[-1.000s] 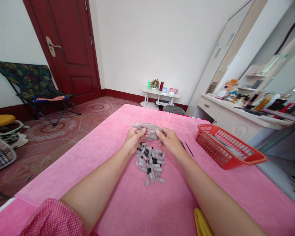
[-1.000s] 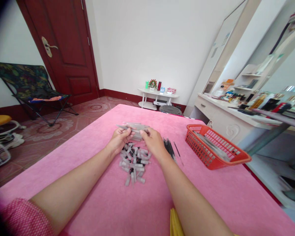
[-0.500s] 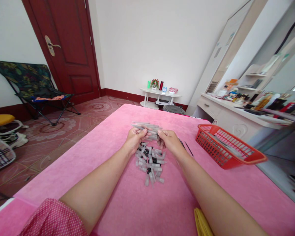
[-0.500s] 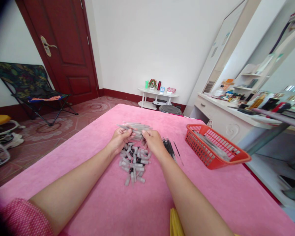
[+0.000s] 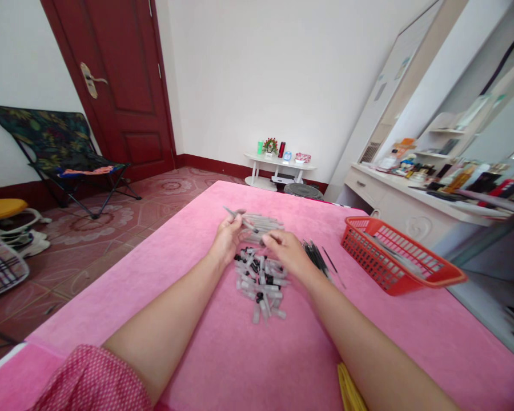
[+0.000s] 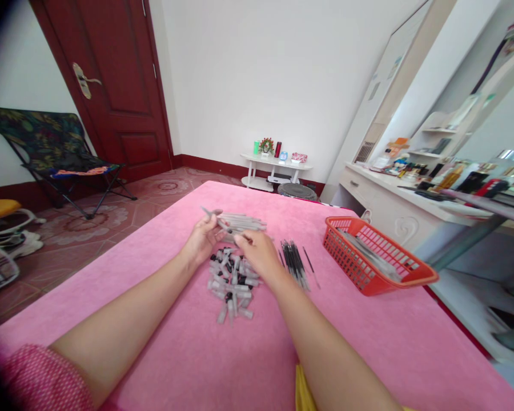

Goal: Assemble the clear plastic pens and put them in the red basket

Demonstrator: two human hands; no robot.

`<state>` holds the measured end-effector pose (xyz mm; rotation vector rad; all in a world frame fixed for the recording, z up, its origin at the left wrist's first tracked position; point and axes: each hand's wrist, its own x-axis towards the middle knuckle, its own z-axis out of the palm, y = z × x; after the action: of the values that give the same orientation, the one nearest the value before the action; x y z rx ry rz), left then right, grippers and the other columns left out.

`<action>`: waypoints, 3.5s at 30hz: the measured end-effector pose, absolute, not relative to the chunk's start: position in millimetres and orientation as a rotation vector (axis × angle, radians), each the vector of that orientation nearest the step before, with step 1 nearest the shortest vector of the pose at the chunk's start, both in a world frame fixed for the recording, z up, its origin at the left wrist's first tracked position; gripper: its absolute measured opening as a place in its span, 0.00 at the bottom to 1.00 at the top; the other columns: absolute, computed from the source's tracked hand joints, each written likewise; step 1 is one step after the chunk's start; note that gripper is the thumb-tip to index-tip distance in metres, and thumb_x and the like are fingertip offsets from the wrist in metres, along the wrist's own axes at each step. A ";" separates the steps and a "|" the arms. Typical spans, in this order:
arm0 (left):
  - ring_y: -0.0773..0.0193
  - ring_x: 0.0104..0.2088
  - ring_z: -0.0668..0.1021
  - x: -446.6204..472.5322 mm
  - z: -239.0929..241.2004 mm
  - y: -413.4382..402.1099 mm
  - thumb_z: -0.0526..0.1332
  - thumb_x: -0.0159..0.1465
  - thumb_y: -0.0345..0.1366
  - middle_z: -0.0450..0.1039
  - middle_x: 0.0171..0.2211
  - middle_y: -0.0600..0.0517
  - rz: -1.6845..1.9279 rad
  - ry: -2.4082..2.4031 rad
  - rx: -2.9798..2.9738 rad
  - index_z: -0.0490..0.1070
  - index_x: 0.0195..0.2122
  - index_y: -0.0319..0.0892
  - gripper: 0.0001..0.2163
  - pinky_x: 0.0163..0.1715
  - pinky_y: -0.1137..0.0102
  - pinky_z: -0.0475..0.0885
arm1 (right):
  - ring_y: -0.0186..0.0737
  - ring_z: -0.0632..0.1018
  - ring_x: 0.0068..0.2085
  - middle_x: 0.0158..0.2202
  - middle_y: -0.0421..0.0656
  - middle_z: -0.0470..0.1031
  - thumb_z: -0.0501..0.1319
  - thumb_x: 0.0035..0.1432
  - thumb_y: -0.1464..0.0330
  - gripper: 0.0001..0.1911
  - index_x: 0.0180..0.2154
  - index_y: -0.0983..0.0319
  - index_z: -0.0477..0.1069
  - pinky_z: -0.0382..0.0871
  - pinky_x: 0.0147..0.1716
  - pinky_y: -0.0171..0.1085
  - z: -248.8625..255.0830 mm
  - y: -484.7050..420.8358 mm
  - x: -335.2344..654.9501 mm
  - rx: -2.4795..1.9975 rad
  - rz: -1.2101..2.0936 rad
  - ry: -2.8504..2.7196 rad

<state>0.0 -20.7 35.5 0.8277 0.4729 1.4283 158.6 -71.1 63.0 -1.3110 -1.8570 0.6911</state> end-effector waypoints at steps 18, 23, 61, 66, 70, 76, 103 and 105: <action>0.79 0.14 0.51 0.1 33.3 -20.6 0.62 0.55 0.44 0.55 0.18 0.60 1.401 0.640 1.060 0.72 0.44 0.34 0.20 0.13 0.77 0.41 | 0.46 0.72 0.45 0.42 0.45 0.77 0.57 0.50 0.76 0.17 0.43 0.59 0.74 0.64 0.46 0.42 51.3 -78.2 145.7 -1.309 0.045 -2.232; 0.76 0.15 0.57 2.6 34.4 -22.6 0.62 0.55 0.42 0.57 0.15 0.59 1.437 0.743 1.220 0.75 0.42 0.36 0.17 0.15 0.78 0.51 | 0.41 0.75 0.41 0.42 0.45 0.76 0.57 0.50 0.73 0.19 0.45 0.61 0.72 0.68 0.44 0.42 62.9 -63.2 167.9 -1.245 0.393 -1.676; 0.56 0.34 0.77 7.4 39.3 -36.4 0.67 0.50 0.35 0.79 0.33 0.49 1.473 0.915 1.819 0.80 0.31 0.47 0.07 0.37 0.68 0.67 | 0.32 0.69 0.17 0.18 0.39 0.70 0.61 0.42 0.66 0.07 0.24 0.64 0.69 0.68 0.19 0.34 81.9 -68.9 180.5 -1.218 0.791 -1.318; 0.59 0.31 0.75 2.9 42.6 -44.4 0.65 0.53 0.36 0.76 0.27 0.49 1.550 1.000 2.127 0.79 0.35 0.49 0.08 0.34 0.70 0.64 | 0.29 0.66 0.16 0.16 0.38 0.68 0.64 0.39 0.66 0.08 0.22 0.64 0.69 0.70 0.18 0.33 84.5 -70.5 179.3 -1.197 0.993 -1.177; 0.59 0.30 0.74 0.7 41.3 -46.4 0.62 0.56 0.36 0.75 0.26 0.49 1.497 1.069 2.354 0.78 0.38 0.48 0.09 0.33 0.70 0.63 | 0.28 0.65 0.15 0.15 0.38 0.67 0.65 0.39 0.68 0.07 0.20 0.64 0.68 0.71 0.18 0.33 86.5 -70.8 177.8 -1.262 1.073 -1.106; 0.59 0.32 0.75 7.5 39.4 -37.8 0.62 0.56 0.39 0.78 0.32 0.48 1.473 0.932 2.020 0.79 0.34 0.45 0.08 0.34 0.69 0.66 | 0.29 0.68 0.17 0.18 0.39 0.70 0.65 0.41 0.65 0.10 0.25 0.65 0.70 0.66 0.17 0.30 88.9 -71.6 177.1 -1.190 0.975 -1.210; 0.56 0.36 0.78 18.4 48.1 -38.8 0.60 0.57 0.38 0.79 0.36 0.48 1.328 0.938 1.981 0.79 0.37 0.44 0.11 0.37 0.66 0.71 | 0.35 0.73 0.27 0.25 0.40 0.74 0.63 0.45 0.65 0.09 0.29 0.63 0.72 0.68 0.28 0.34 92.2 -69.0 189.5 -1.312 0.538 -1.592; 0.57 0.35 0.78 19.7 47.5 -40.6 0.60 0.57 0.38 0.79 0.35 0.48 1.287 0.900 1.986 0.79 0.36 0.43 0.10 0.35 0.67 0.71 | 0.38 0.75 0.32 0.30 0.42 0.77 0.63 0.46 0.66 0.09 0.32 0.62 0.75 0.68 0.33 0.35 98.4 -72.3 194.4 -1.442 0.411 -1.808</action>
<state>19.7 -40.6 47.5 1.9864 0.8999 1.2868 194.4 -72.3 98.4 -1.4419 -1.8084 0.4109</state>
